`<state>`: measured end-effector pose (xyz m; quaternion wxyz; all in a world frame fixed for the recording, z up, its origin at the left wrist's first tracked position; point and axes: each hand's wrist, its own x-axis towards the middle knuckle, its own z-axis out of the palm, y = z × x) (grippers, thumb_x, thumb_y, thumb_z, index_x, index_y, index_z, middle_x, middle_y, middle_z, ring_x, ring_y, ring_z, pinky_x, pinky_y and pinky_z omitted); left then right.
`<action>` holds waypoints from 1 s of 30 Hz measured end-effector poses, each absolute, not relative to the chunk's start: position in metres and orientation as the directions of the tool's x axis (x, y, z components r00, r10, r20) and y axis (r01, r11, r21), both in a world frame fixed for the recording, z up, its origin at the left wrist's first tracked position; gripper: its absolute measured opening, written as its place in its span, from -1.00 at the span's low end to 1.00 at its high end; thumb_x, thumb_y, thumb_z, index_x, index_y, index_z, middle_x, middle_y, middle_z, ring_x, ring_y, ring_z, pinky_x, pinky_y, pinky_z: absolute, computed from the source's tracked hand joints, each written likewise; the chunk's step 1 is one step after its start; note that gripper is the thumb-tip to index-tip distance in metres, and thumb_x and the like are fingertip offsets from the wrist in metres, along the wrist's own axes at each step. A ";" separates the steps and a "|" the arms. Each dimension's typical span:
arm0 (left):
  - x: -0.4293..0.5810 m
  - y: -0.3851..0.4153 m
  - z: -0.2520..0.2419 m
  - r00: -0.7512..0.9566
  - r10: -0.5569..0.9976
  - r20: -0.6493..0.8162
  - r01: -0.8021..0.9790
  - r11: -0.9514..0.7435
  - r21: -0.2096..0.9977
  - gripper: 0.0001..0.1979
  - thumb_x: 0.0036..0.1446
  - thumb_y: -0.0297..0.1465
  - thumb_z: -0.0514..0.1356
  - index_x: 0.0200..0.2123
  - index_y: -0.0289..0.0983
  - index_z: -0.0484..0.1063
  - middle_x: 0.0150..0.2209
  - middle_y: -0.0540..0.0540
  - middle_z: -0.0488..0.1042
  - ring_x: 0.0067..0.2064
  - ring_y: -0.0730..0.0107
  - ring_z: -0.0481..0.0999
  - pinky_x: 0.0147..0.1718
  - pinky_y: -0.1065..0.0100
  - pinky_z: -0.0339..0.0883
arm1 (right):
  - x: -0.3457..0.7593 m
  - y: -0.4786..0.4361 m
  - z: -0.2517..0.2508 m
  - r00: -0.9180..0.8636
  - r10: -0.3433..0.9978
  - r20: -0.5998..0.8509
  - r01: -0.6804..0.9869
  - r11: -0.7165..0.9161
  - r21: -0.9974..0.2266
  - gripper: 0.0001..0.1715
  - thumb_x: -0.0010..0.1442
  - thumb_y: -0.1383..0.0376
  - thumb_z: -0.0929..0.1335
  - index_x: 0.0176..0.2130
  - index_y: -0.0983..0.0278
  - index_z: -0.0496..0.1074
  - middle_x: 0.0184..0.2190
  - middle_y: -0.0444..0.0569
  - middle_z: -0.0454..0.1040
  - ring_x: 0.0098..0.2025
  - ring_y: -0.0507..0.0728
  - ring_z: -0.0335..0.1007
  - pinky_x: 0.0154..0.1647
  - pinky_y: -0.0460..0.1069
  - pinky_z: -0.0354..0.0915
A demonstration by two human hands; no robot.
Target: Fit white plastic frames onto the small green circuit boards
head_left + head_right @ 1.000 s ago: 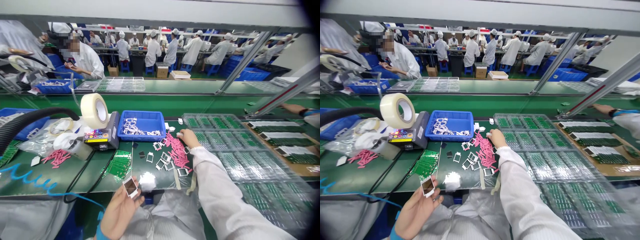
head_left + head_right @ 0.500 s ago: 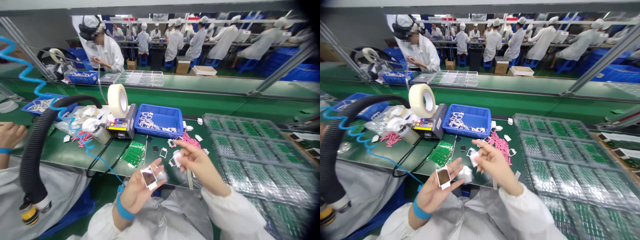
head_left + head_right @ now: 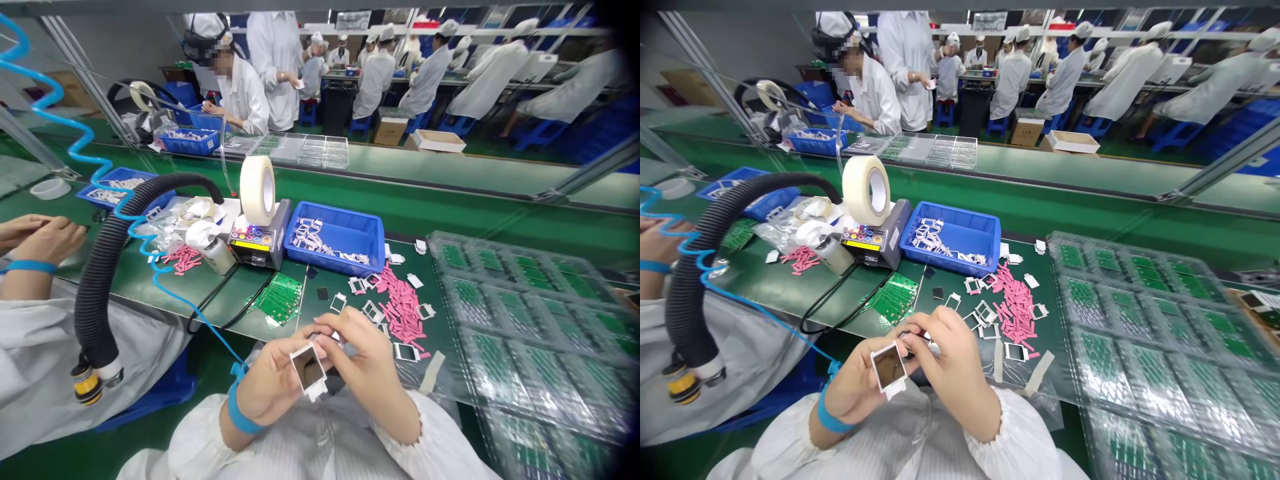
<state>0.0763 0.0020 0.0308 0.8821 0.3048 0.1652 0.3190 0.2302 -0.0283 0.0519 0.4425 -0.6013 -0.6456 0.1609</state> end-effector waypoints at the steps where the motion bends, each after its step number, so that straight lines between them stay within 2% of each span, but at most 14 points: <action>1: 0.076 0.003 0.031 0.738 0.667 -0.102 -0.461 0.609 0.646 -0.63 -0.18 -0.19 0.37 -0.28 -0.25 0.57 0.10 -0.23 0.33 0.06 -0.03 0.40 0.11 0.01 0.16 | 0.231 -0.027 0.052 0.112 0.916 0.384 0.636 0.232 -0.737 -0.85 0.19 0.31 0.29 -0.29 0.19 0.47 -0.49 -0.08 0.31 -0.43 0.08 0.28 -0.44 -0.02 0.26; 5: 0.072 0.006 0.029 0.749 0.653 -0.114 -0.443 0.621 0.647 -0.62 -0.17 -0.19 0.37 -0.25 -0.26 0.57 -0.08 -0.19 0.47 0.02 0.04 0.43 0.15 0.03 0.11 | 0.236 -0.025 0.052 0.053 0.934 0.353 0.585 0.257 -0.769 -0.83 0.20 0.29 0.28 -0.23 0.18 0.46 -0.20 0.03 0.33 -0.11 0.17 0.30 -0.11 0.09 0.29; 7: 0.071 0.007 0.029 0.775 0.620 -0.120 -0.411 0.639 0.650 -0.62 -0.17 -0.20 0.37 -0.26 -0.26 0.57 -0.08 -0.17 0.48 0.01 0.09 0.44 0.14 0.06 0.12 | 0.238 -0.025 0.053 0.020 0.960 0.280 0.502 0.232 -0.833 -0.84 0.20 0.29 0.28 -0.29 0.18 0.47 -0.12 0.04 0.32 -0.02 0.18 0.27 -0.02 0.12 0.25; 10: 0.070 0.008 0.028 0.802 0.584 -0.124 -0.355 0.634 0.687 -0.63 -0.22 -0.18 0.39 -0.31 -0.25 0.58 0.03 -0.19 0.39 -0.01 0.10 0.42 0.04 0.12 0.25 | 0.237 -0.025 0.056 0.027 0.995 0.101 0.236 0.092 -0.968 -0.79 0.19 0.22 0.30 -0.42 0.23 0.45 -0.17 0.02 0.36 -0.10 0.15 0.34 -0.07 0.07 0.29; 13: 0.071 0.008 0.028 0.791 0.605 -0.090 -0.331 0.547 0.769 -0.61 -0.26 -0.11 0.38 -0.38 -0.27 0.59 -0.09 -0.20 0.42 -0.13 0.18 0.42 -0.14 0.26 0.33 | 0.231 -0.025 0.054 0.065 0.997 -0.043 -0.032 -0.041 -0.999 -0.73 0.15 0.14 0.33 -0.46 0.25 0.46 -0.19 0.00 0.39 -0.22 0.10 0.40 -0.21 0.00 0.35; 15: 0.072 0.008 0.027 0.778 0.623 -0.080 -0.332 0.516 0.790 -0.59 -0.25 -0.09 0.37 -0.38 -0.29 0.59 -0.12 -0.19 0.40 -0.14 0.21 0.40 -0.19 0.32 0.32 | 0.227 -0.025 0.050 0.108 0.993 -0.044 -0.089 -0.034 -0.995 -0.76 0.13 0.14 0.35 -0.44 0.23 0.49 -0.22 0.00 0.43 -0.24 0.10 0.42 -0.26 -0.02 0.37; 17: 0.073 0.007 0.027 0.768 0.634 -0.092 -0.348 0.533 0.771 -0.58 -0.24 -0.10 0.37 -0.35 -0.28 0.59 -0.09 -0.18 0.37 -0.11 0.19 0.39 -0.18 0.31 0.31 | 0.224 -0.025 0.046 0.149 0.988 0.035 -0.007 0.036 -0.999 -0.81 0.14 0.18 0.34 -0.39 0.19 0.53 -0.25 0.00 0.49 -0.20 0.13 0.45 -0.23 0.02 0.39; 19: 0.073 0.007 0.026 0.760 0.642 -0.100 -0.371 0.555 0.745 -0.59 -0.23 -0.11 0.37 -0.33 -0.27 0.59 -0.09 -0.18 0.36 -0.10 0.17 0.40 -0.17 0.29 0.31 | 0.224 -0.026 0.043 0.178 0.967 0.183 0.207 0.145 -0.968 -0.83 0.15 0.24 0.33 -0.30 0.13 0.55 -0.26 -0.01 0.55 -0.18 0.15 0.48 -0.11 0.11 0.37; 21: 0.074 0.006 0.024 0.751 0.652 -0.101 -0.391 0.563 0.728 -0.59 -0.23 -0.13 0.38 -0.32 -0.26 0.58 -0.07 -0.18 0.36 -0.10 0.15 0.42 -0.12 0.25 0.31 | 0.225 -0.028 0.040 0.169 0.918 0.359 0.459 0.249 -0.853 -0.77 0.16 0.31 0.32 -0.21 0.08 0.54 -0.25 -0.05 0.58 -0.20 0.16 0.51 0.08 0.25 0.23; 23: 0.074 0.005 0.023 0.734 0.671 -0.109 -0.410 0.565 0.716 -0.60 -0.21 -0.15 0.38 -0.30 -0.26 0.58 0.00 -0.19 0.35 -0.07 0.12 0.43 -0.06 0.19 0.29 | 0.226 -0.029 0.038 0.121 0.867 0.483 0.629 0.310 -0.713 -0.69 0.15 0.36 0.31 -0.15 0.03 0.51 -0.21 -0.09 0.58 -0.23 0.16 0.53 0.20 0.33 0.05; 25: 0.074 0.005 0.022 0.722 0.681 -0.125 -0.420 0.574 0.703 -0.60 -0.21 -0.18 0.39 -0.28 -0.26 0.58 0.02 -0.21 0.37 -0.06 0.09 0.45 -0.01 0.14 0.27 | 0.226 -0.030 0.038 0.087 0.853 0.514 0.681 0.325 -0.656 -0.69 0.16 0.38 0.31 -0.15 0.03 0.50 -0.20 -0.11 0.58 -0.24 0.15 0.54 0.21 0.34 0.00; 28: 0.074 0.009 0.018 0.716 0.677 -0.170 -0.410 0.606 0.682 -0.58 -0.23 -0.21 0.40 -0.26 -0.30 0.57 -0.02 -0.24 0.45 -0.05 0.04 0.47 0.05 0.08 0.23 | 0.226 -0.028 0.041 0.109 0.894 0.434 0.639 0.271 -0.720 -0.84 0.16 0.33 0.32 -0.30 0.11 0.50 -0.23 -0.09 0.58 -0.21 0.16 0.51 0.16 0.30 0.08; 30: 0.073 0.015 0.013 0.698 0.688 -0.197 -0.431 0.623 0.652 -0.57 -0.22 -0.21 0.40 -0.24 -0.31 0.57 -0.07 -0.25 0.50 -0.01 0.01 0.46 0.09 0.03 0.18 | 0.228 -0.026 0.040 0.173 0.911 0.373 0.594 0.206 -0.778 -0.88 0.16 0.29 0.33 -0.40 0.16 0.47 -0.19 -0.03 0.54 -0.15 0.17 0.46 0.07 0.22 0.18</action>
